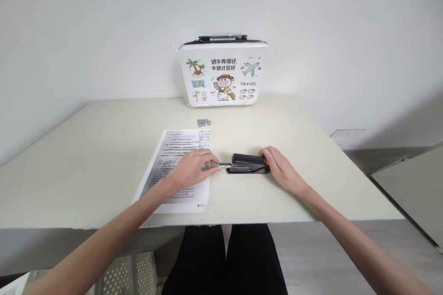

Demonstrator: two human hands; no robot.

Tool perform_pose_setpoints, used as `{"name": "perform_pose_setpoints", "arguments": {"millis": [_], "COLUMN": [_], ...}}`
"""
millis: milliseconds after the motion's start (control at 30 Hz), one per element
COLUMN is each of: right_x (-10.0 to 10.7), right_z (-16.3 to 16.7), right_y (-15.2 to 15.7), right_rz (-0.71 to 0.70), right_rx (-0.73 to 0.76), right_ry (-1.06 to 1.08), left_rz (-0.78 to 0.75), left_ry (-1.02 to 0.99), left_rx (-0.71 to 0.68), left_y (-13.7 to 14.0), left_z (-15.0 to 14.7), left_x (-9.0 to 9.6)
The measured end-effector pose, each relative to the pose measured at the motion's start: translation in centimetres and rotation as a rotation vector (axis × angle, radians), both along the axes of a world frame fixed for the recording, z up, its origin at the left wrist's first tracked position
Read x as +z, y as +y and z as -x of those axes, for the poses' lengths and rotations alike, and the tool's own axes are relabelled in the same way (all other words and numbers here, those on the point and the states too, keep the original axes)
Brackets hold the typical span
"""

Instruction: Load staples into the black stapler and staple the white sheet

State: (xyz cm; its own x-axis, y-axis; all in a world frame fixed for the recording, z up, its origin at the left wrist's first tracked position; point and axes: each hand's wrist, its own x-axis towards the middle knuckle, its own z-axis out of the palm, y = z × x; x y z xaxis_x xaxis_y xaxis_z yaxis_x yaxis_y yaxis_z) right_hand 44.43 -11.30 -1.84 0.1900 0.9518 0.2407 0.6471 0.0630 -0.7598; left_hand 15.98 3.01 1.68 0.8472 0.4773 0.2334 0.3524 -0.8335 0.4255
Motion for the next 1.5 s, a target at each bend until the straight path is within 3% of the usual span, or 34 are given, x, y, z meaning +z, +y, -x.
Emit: {"name": "perform_pose_setpoints", "arguments": {"millis": [200, 400, 500, 567, 733, 933, 1267, 1500], "right_x": [0.2, 0.2, 0.4, 0.4, 0.3, 0.3, 0.5, 0.5], "right_z": [0.3, 0.7, 0.9, 1.0, 1.1, 1.1, 1.1, 1.0], "right_y": [-0.2, -0.6, -0.7, -0.7, -0.5, -0.3, -0.1, -0.1], "right_rz": [0.024, 0.008, -0.008, -0.02, -0.046, -0.089, -0.112, -0.133], "right_rx": [-0.025, 0.081, 0.136, 0.151, 0.159, 0.163, 0.152, 0.152], "right_ry": [0.027, -0.006, -0.055, -0.09, -0.133, -0.148, -0.149, -0.159], "left_rz": [-0.005, 0.051, 0.084, 0.073, -0.101, -0.183, -0.346, -0.363], "left_ry": [0.015, 0.061, 0.06, 0.019, 0.062, 0.168, 0.347, 0.387], "left_rx": [0.015, 0.021, 0.025, 0.101, 0.398, 0.472, 0.596, 0.507], "left_y": [0.4, 0.3, 1.4, 2.9, 8.1, 12.3, 13.7, 12.3], "left_z": [1.8, 2.9, 3.1, 2.8, 0.5, -3.7, -9.4, -10.7], "left_x": [0.2, 0.8, 1.4, 1.6, 1.3, 1.1, 0.8, 0.8]}}
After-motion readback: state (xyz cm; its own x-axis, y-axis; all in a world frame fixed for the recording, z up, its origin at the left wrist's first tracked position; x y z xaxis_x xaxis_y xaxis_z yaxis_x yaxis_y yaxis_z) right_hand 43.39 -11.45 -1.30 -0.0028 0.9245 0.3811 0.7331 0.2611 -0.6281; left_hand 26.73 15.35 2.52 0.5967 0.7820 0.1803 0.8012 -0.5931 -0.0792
